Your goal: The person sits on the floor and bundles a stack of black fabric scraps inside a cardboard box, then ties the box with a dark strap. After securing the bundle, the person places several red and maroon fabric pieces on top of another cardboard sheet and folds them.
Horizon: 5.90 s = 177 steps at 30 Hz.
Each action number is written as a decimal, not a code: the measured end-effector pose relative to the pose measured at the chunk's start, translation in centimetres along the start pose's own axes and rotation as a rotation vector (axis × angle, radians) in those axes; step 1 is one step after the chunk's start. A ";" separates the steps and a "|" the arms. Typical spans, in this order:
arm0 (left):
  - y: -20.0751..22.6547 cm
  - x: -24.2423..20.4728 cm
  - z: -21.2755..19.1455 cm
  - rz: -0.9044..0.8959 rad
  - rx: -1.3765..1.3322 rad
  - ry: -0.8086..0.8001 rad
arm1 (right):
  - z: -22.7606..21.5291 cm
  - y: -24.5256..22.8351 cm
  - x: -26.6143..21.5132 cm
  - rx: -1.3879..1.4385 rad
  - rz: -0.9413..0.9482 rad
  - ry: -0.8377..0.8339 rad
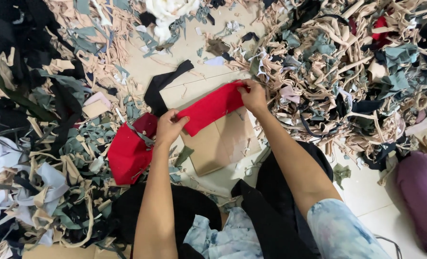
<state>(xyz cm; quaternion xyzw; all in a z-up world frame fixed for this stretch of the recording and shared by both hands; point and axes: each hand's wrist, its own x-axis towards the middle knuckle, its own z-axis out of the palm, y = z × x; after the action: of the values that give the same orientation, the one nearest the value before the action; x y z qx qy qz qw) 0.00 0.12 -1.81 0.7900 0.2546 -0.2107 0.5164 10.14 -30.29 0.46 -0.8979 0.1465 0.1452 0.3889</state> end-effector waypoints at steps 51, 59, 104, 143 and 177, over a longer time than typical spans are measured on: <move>-2.2 -1.3 2.9 0.151 -0.084 0.640 | 0.2 -1.5 -4.4 -0.084 -0.148 0.130; -0.2 -1.0 2.8 0.120 -0.097 0.554 | 0.4 0.5 -4.1 0.040 -0.014 0.128; -0.7 -6.8 7.6 0.541 0.742 0.247 | -3.7 4.1 -11.1 -0.850 -0.352 0.342; -0.5 -3.9 5.3 0.478 0.514 0.358 | 3.8 1.7 -9.9 -0.708 -0.395 -0.034; -1.0 -13.0 -15.2 0.304 0.159 0.046 | 5.2 -17.2 -15.0 -0.129 -1.069 -0.450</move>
<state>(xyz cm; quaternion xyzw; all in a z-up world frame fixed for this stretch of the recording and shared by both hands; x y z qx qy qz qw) -9.74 12.05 11.01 0.8623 0.1265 -0.1315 0.4723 2.16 -12.93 13.99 -0.8161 -0.4225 0.1247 0.3741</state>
